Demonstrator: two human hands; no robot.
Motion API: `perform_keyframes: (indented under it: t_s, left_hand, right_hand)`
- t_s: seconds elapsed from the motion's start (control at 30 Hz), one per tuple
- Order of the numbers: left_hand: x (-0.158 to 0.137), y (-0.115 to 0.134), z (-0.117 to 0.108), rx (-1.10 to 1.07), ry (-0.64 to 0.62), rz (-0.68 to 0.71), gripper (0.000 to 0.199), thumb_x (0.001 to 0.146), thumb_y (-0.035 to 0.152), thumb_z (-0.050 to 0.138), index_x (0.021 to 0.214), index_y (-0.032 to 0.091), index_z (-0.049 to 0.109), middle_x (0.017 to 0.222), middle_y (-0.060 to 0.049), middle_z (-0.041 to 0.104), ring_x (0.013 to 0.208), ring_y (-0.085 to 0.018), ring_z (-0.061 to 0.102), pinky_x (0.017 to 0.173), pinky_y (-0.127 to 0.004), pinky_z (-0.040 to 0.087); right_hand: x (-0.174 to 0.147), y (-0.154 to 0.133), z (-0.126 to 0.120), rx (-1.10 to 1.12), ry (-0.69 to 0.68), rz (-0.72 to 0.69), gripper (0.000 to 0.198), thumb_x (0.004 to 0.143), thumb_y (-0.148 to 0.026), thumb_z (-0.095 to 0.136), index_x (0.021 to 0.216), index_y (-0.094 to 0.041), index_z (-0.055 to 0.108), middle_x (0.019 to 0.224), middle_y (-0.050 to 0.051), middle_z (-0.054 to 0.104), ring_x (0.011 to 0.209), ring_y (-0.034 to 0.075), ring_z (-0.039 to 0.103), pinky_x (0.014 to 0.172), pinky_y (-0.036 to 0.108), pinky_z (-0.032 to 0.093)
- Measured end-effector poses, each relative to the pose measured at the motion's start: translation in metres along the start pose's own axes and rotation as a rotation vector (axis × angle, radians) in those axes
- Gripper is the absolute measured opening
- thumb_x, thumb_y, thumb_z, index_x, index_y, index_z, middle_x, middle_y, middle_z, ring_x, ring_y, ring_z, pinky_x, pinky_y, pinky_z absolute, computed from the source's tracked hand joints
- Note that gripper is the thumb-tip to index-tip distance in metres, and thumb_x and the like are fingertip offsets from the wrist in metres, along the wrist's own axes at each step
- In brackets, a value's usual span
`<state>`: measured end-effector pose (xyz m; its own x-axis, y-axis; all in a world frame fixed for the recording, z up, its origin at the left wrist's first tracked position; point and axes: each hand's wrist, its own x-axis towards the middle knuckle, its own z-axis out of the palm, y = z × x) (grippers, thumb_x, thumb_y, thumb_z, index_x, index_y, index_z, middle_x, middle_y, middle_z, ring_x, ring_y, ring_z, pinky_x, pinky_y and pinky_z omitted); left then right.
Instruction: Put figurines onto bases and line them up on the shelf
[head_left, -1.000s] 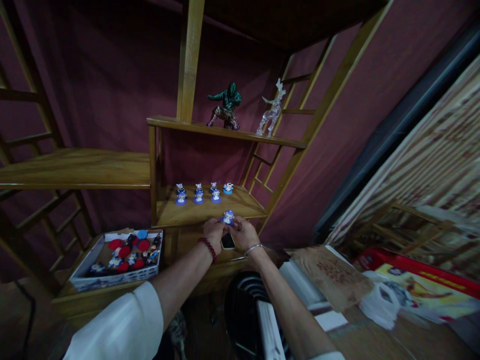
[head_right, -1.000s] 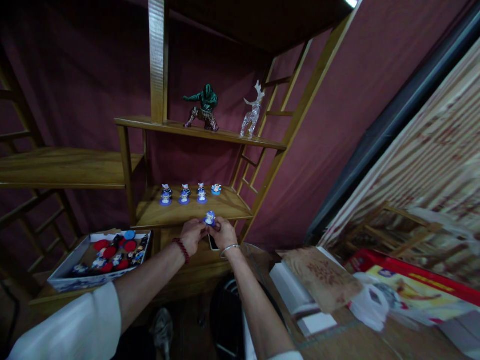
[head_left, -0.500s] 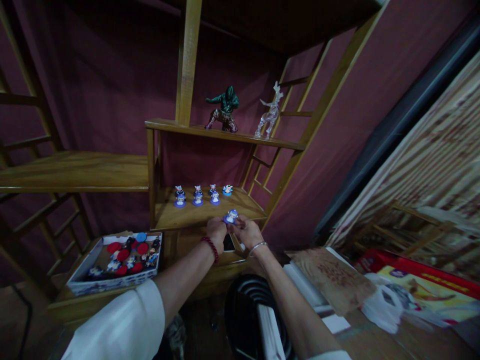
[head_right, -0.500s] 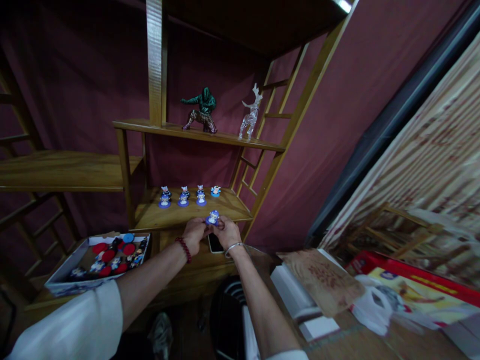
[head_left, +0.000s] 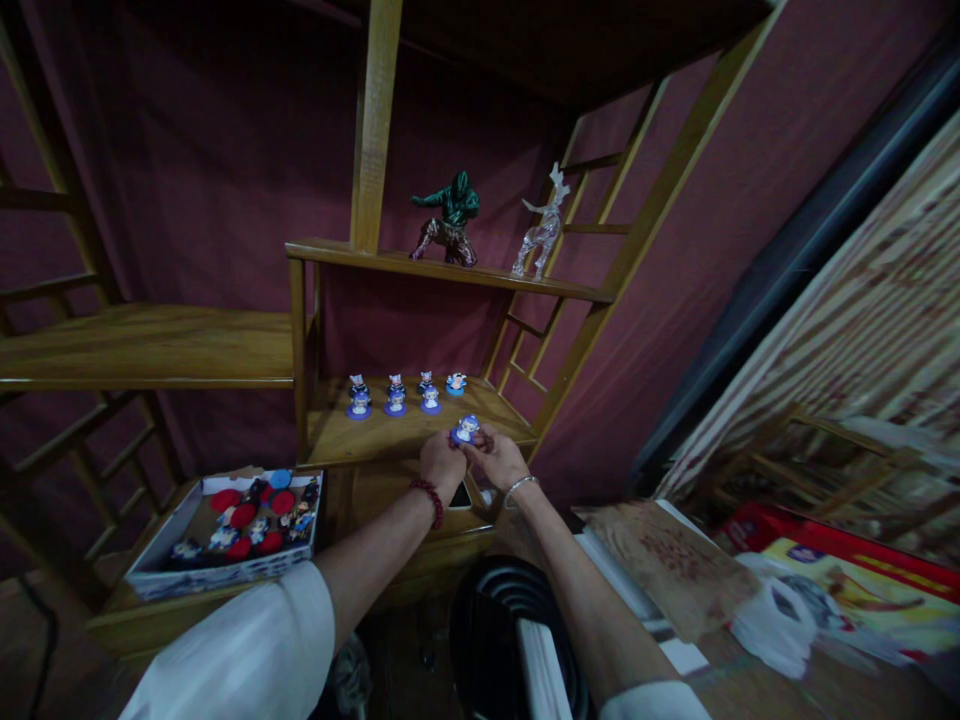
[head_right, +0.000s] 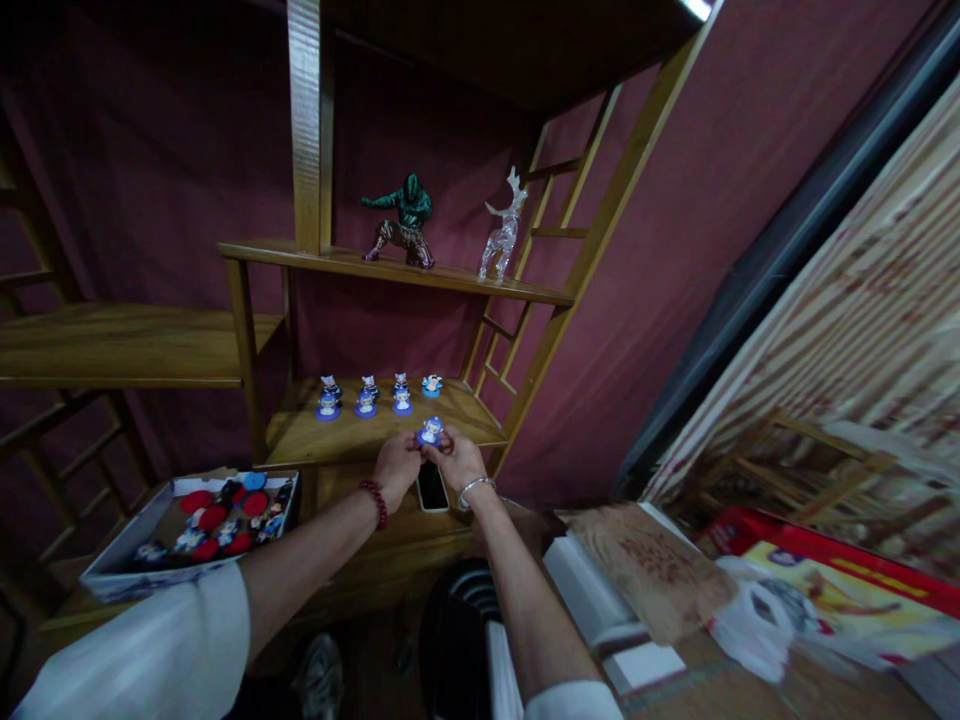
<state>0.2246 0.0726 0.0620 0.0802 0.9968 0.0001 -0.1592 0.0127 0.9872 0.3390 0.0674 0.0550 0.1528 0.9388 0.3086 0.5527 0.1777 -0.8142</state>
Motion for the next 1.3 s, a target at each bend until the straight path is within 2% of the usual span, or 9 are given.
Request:
perform_keyframes:
  t_s: [0.17,0.27,0.37,0.6,0.8,1.03,1.3]
  left_hand:
    - [-0.003,0.010,-0.006,0.533,-0.052,0.330,0.021,0.067,0.008,0.047,0.078,0.016,0.062,0.082,-0.009,0.061,0.086,-0.020,0.051,0.081,-0.029,0.036]
    - [-0.003,0.012,-0.008,0.788,-0.081,0.426,0.026,0.071,0.012,0.044,0.090,0.014,0.060,0.089,-0.011,0.060,0.092,-0.021,0.048,0.085,-0.031,0.033]
    - [0.000,0.011,-0.010,0.930,-0.121,0.483,0.031,0.071,0.014,0.041,0.097,0.013,0.058,0.093,-0.012,0.059,0.095,-0.021,0.045,0.085,-0.031,0.031]
    - [0.005,0.008,-0.010,1.051,-0.184,0.531,0.037,0.070,0.012,0.041,0.105,0.014,0.054,0.107,-0.009,0.056,0.099,-0.021,0.040,0.085,-0.032,0.030]
    - [0.010,0.007,-0.007,1.096,-0.224,0.558,0.041,0.072,0.013,0.040,0.112,0.014,0.049,0.121,-0.008,0.047,0.106,-0.022,0.035,0.088,-0.033,0.028]
    - [0.022,0.003,-0.002,1.090,-0.252,0.610,0.032,0.073,0.019,0.040,0.101,0.014,0.054,0.114,-0.010,0.050,0.101,-0.023,0.037,0.085,-0.035,0.029]
    - [0.034,-0.005,0.000,1.090,-0.251,0.669,0.025,0.072,0.019,0.041,0.090,0.013,0.056,0.106,-0.010,0.053,0.095,-0.022,0.040,0.085,-0.035,0.029]
  right_hand:
    - [0.009,0.008,-0.002,0.012,-0.026,-0.025,0.023,0.062,-0.028,0.059,0.082,-0.016,0.053,0.074,0.000,0.058,0.064,0.010,0.053,0.063,0.023,0.046]
    - [0.017,0.014,-0.003,-0.001,-0.004,-0.035,0.030,0.062,-0.027,0.060,0.088,-0.017,0.053,0.076,0.000,0.057,0.065,0.010,0.053,0.065,0.023,0.046]
    - [0.024,0.019,-0.004,-0.024,0.032,-0.024,0.035,0.060,-0.028,0.062,0.092,-0.017,0.053,0.075,0.000,0.057,0.065,0.010,0.053,0.067,0.023,0.046]
    - [0.036,0.027,-0.007,-0.065,0.077,-0.044,0.040,0.059,-0.024,0.062,0.097,-0.017,0.053,0.078,0.000,0.057,0.068,0.010,0.053,0.071,0.024,0.046]
    - [0.047,0.029,-0.008,-0.093,0.101,-0.039,0.043,0.059,-0.023,0.062,0.101,-0.017,0.052,0.078,0.000,0.058,0.066,0.010,0.053,0.071,0.026,0.046]
    - [0.060,0.032,-0.006,-0.064,0.111,-0.057,0.045,0.059,-0.020,0.062,0.102,-0.016,0.050,0.079,0.001,0.059,0.068,0.010,0.054,0.072,0.026,0.047]
    - [0.081,0.050,-0.006,-0.091,0.068,-0.045,0.050,0.059,-0.019,0.063,0.106,-0.017,0.047,0.087,0.002,0.060,0.073,0.010,0.055,0.076,0.027,0.046]
